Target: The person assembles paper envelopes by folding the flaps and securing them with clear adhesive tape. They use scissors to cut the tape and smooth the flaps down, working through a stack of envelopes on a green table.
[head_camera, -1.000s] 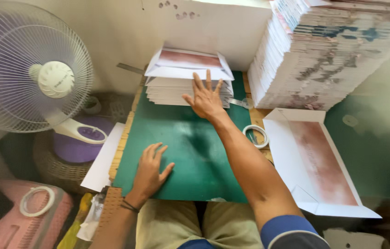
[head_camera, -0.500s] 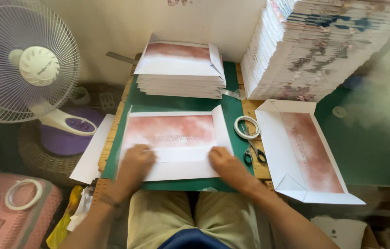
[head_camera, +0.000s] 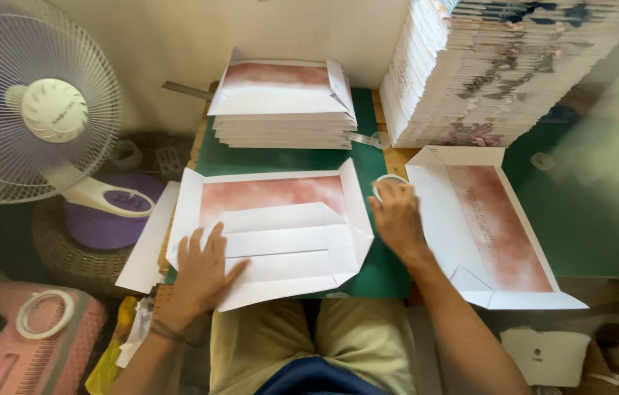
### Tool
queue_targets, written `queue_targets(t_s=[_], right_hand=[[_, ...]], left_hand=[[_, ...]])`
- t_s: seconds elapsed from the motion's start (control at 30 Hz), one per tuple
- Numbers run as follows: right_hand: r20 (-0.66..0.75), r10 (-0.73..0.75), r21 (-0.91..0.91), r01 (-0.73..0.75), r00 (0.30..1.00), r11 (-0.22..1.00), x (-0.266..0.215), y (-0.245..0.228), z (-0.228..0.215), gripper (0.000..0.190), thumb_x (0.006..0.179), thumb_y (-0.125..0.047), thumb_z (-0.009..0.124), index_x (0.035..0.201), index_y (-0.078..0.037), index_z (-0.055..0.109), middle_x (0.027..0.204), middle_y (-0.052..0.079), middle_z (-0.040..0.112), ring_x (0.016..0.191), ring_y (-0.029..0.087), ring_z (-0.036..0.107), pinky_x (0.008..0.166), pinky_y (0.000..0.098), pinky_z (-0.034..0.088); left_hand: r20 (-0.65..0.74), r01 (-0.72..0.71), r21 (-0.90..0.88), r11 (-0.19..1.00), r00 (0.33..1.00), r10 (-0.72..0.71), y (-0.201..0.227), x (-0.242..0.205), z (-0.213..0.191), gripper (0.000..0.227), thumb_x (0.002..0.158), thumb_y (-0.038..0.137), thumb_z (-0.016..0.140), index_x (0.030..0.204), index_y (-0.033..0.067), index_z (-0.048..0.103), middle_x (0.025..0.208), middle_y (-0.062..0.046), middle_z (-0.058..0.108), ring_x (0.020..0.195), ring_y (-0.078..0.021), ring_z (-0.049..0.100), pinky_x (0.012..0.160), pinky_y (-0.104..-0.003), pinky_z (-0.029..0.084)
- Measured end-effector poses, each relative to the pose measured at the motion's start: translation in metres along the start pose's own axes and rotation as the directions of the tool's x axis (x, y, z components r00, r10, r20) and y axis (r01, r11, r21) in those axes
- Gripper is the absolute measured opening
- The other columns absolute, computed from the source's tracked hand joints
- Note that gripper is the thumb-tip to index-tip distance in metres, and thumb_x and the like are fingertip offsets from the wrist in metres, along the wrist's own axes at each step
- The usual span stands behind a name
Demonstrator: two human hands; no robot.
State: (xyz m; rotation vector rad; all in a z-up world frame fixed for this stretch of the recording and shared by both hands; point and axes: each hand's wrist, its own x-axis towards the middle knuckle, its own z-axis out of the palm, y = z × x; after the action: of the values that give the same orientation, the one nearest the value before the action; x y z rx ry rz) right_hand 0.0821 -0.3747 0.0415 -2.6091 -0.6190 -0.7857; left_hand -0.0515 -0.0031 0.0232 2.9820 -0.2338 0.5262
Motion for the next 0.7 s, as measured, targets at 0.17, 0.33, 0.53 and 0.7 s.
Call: queue_targets(t_s=[0.17,0.33,0.53,0.7], right_hand=[[0.096,0.184,-0.014,-0.184,0.978,0.983,-0.003,0.028,0.011,0.022,0.092,-0.025,0.069,0.105,-0.009,0.072,0.104,0.013,0.072,0.103,0.037,0.061,0.087,0.0509,0.046],[0.394,0.307,0.797,-0.488,0.866,0.355,-0.003,0.022,-0.013,0.022,0.107,-0.027,0.056,0.113,-0.007,0.063,0.094,0.009,0.067,0.091,0.033,0.063,0.091,0.0549,0.05],[0.371,-0.219,0.759,-0.43,0.902,-0.489,-0.055,-0.012,-0.055,0.031,0.104,-0.03,0.057,0.107,0.0,0.066,0.097,0.011,0.067,0.106,0.031,0.066,0.109,0.0597,0.05],[0.54,-0.369,0.839,-0.52,0.757,0.161,-0.057,-0.048,-0.08,0.025,0.09,-0.021,0.068,0.097,0.003,0.072,0.097,0.012,0.07,0.089,0.025,0.064,0.081,0.0414,0.052]], left_hand=[[-0.08,0.13,-0.257,0.958,0.985,-0.155,-0.013,0.0,0.028,0.045,0.092,0.012,0.056,0.137,0.0057,0.056,0.124,-0.015,0.058,0.126,-0.0358,0.053,0.108,-0.052,0.042],[-0.019,0.078,-0.265,0.961,0.996,-0.086,0.008,-0.02,-0.004,0.051,0.082,0.012,0.061,0.132,0.0054,0.054,0.119,-0.016,0.06,0.117,-0.0355,0.055,0.095,-0.052,0.042],[0.037,0.028,-0.471,0.881,0.999,-0.012,0.057,-0.021,-0.048,0.039,0.087,0.022,0.067,0.123,0.0065,0.065,0.109,-0.012,0.068,0.109,-0.0322,0.059,0.093,-0.047,0.046],[0.36,0.358,-0.932,0.055,0.932,0.04,0.107,-0.017,-0.051,0.029,0.1,0.024,0.057,0.118,0.0059,0.07,0.101,-0.003,0.073,0.095,-0.0124,0.068,0.085,-0.031,0.059]])
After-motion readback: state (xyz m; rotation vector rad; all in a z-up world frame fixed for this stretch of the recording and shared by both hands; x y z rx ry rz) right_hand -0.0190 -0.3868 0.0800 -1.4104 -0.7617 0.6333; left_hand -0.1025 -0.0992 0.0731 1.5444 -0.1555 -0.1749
